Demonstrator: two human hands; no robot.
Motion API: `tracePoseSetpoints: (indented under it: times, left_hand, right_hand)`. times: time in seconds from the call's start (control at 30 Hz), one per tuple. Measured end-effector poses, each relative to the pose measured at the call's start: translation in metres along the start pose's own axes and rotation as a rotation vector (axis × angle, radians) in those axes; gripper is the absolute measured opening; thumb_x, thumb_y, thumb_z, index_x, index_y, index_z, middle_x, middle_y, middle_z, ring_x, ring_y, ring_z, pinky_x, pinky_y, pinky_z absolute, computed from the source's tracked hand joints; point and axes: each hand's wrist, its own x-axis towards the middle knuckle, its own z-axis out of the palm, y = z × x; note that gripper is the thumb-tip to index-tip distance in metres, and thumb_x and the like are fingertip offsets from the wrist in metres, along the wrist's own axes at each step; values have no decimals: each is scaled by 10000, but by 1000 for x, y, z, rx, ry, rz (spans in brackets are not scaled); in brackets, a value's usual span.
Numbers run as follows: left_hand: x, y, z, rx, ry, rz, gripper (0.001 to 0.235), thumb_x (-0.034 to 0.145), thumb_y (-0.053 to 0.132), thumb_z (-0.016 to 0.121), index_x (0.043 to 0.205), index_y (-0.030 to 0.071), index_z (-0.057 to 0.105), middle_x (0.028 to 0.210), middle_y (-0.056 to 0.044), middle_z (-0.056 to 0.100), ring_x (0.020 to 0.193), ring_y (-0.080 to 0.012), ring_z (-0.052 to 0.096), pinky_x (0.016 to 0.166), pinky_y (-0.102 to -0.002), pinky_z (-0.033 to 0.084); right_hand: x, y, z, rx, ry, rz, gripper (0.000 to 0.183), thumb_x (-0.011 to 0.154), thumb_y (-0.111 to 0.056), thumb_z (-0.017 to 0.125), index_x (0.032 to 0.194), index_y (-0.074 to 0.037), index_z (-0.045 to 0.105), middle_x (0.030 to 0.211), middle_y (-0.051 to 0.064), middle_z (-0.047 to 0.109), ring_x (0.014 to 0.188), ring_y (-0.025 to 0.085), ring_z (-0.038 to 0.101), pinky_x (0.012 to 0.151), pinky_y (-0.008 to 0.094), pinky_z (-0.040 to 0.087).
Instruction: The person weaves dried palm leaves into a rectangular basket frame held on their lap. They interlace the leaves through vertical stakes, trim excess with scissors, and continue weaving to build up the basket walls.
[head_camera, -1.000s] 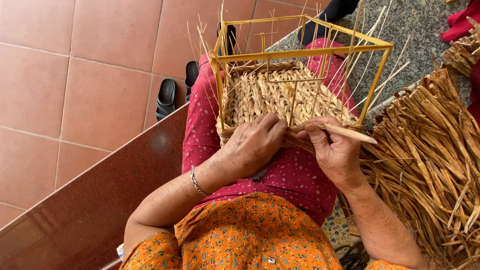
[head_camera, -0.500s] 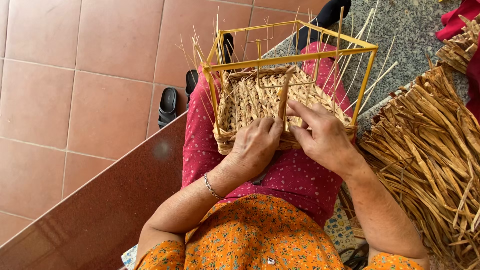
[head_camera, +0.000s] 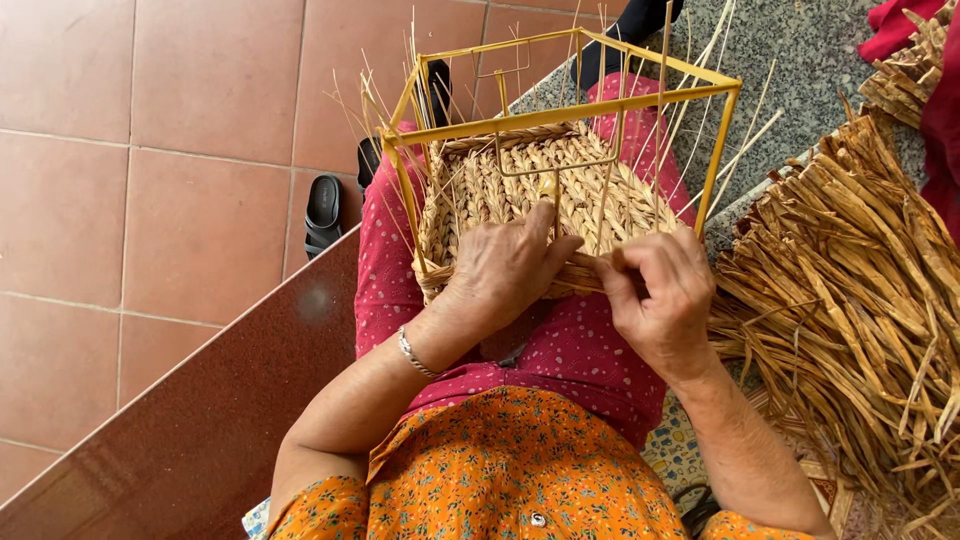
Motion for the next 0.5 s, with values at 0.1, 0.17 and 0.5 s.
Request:
tracePoseSetpoints:
  times: [0.1, 0.17, 0.5]
  left_hand:
    - [0, -1, 5, -29, 27, -30, 306, 1040, 369, 565, 975, 70, 543, 544, -66, 611, 410, -267, 611, 391, -449, 480]
    - [-1, -5, 7, -22, 52, -6, 309, 1031, 371, 576, 954, 74, 547, 526, -73, 605, 417, -280, 613, 410, -453, 481]
    - [-31, -19, -22, -40, 122, 163, 178, 934, 201, 718, 842, 83, 620, 588, -147, 634, 538, -356, 659, 474, -482, 505]
  right_hand:
    - [-13, -4, -5, 113, 8, 119, 202, 1000, -183, 746, 870, -87, 625, 850, 39, 704, 805, 161, 628, 718, 344, 532]
    - [-16, -6, -6, 192, 39, 201, 202, 1007, -172, 746, 882, -75, 621, 857, 45, 691, 824, 161, 631, 736, 333, 531]
    - [-39, -51, -16, 559, 107, 338, 113, 967, -110, 754, 941, -60, 655, 889, 53, 682, 808, 167, 665, 748, 315, 533]
